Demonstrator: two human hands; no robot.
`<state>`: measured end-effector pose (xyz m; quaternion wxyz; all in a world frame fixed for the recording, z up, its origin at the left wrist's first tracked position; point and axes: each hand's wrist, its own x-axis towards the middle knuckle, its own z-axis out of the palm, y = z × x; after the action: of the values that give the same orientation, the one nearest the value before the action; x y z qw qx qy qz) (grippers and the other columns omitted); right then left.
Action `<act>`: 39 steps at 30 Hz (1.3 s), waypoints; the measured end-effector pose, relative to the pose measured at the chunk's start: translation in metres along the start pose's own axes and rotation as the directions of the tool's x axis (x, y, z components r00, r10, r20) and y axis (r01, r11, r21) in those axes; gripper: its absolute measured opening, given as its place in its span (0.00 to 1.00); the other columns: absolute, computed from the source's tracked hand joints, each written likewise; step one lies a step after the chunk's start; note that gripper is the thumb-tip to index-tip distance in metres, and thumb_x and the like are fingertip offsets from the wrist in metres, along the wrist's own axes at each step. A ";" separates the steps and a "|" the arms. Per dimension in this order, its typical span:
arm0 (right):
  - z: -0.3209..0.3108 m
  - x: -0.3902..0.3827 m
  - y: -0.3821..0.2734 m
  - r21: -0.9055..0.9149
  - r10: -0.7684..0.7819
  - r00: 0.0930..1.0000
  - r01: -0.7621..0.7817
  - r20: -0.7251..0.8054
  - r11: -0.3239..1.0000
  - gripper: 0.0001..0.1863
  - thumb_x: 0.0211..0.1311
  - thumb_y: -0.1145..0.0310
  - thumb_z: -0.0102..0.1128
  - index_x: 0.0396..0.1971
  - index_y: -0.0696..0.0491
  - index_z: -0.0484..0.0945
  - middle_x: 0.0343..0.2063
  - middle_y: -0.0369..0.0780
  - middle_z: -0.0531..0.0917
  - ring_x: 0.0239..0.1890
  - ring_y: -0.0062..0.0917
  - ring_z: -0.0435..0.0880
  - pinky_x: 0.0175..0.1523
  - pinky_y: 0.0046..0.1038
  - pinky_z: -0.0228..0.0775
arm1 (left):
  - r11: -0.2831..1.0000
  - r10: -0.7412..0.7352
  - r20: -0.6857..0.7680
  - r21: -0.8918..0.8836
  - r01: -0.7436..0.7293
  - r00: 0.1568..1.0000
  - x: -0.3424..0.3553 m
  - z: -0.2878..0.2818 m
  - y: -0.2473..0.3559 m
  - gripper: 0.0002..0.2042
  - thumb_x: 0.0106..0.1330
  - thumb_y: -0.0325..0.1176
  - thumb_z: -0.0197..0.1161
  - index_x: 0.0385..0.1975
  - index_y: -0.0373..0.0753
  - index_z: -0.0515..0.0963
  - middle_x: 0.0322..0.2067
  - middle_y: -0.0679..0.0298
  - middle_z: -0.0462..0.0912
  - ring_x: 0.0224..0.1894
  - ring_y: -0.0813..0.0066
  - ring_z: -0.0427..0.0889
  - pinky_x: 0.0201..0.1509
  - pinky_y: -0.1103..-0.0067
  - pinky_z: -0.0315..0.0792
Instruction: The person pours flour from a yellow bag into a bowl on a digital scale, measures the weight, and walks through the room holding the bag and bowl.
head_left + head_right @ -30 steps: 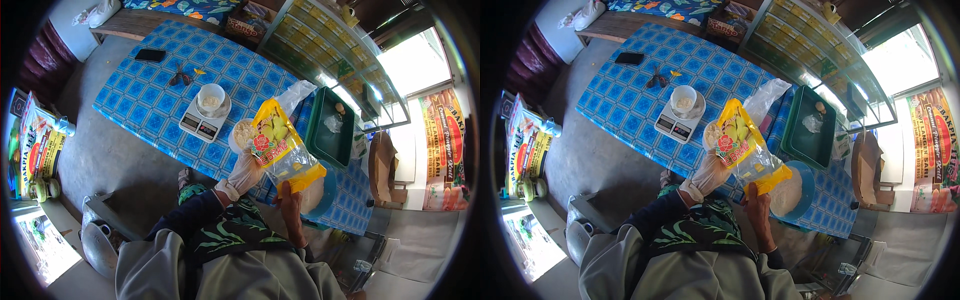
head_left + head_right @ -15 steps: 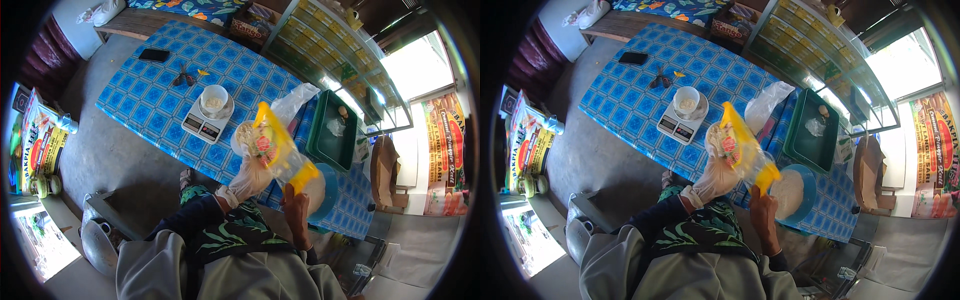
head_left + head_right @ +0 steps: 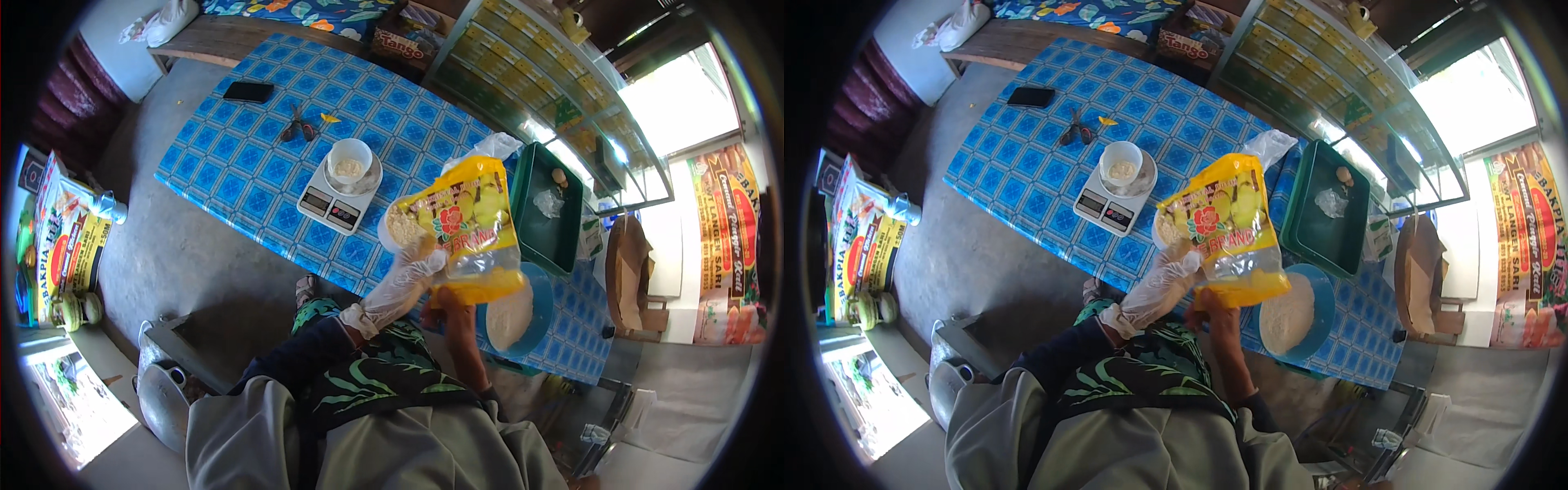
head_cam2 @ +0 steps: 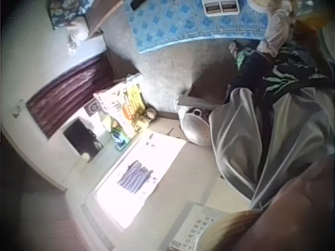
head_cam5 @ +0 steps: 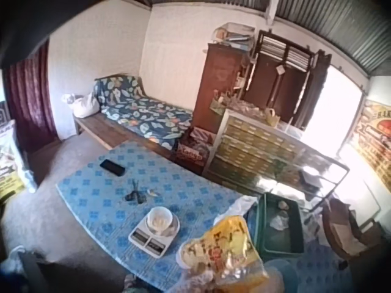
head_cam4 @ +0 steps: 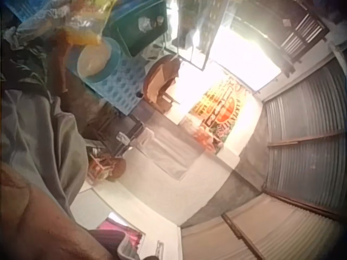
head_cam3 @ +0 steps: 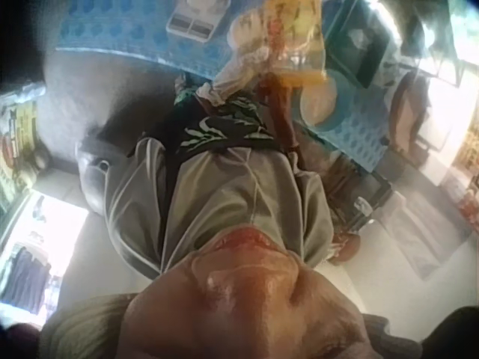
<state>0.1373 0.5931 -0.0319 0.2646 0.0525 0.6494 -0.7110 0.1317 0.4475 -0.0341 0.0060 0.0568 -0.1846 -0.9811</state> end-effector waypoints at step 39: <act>-0.304 -0.231 0.086 0.523 0.050 0.524 0.830 -0.850 0.194 0.09 0.66 0.63 0.57 0.40 0.52 0.74 0.28 0.38 0.78 0.24 0.25 0.70 0.30 0.27 0.63 | 0.476 -0.879 0.217 0.367 0.799 0.423 -0.077 0.126 -0.323 0.28 0.72 0.49 0.46 0.62 0.32 0.62 0.63 0.52 0.66 0.65 0.60 0.64 0.68 0.63 0.58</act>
<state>0.2916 0.9525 -0.0584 -0.3145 0.2720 0.1512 -0.8968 0.1973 0.7964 -0.0267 -0.5283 -0.0478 -0.2294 -0.8161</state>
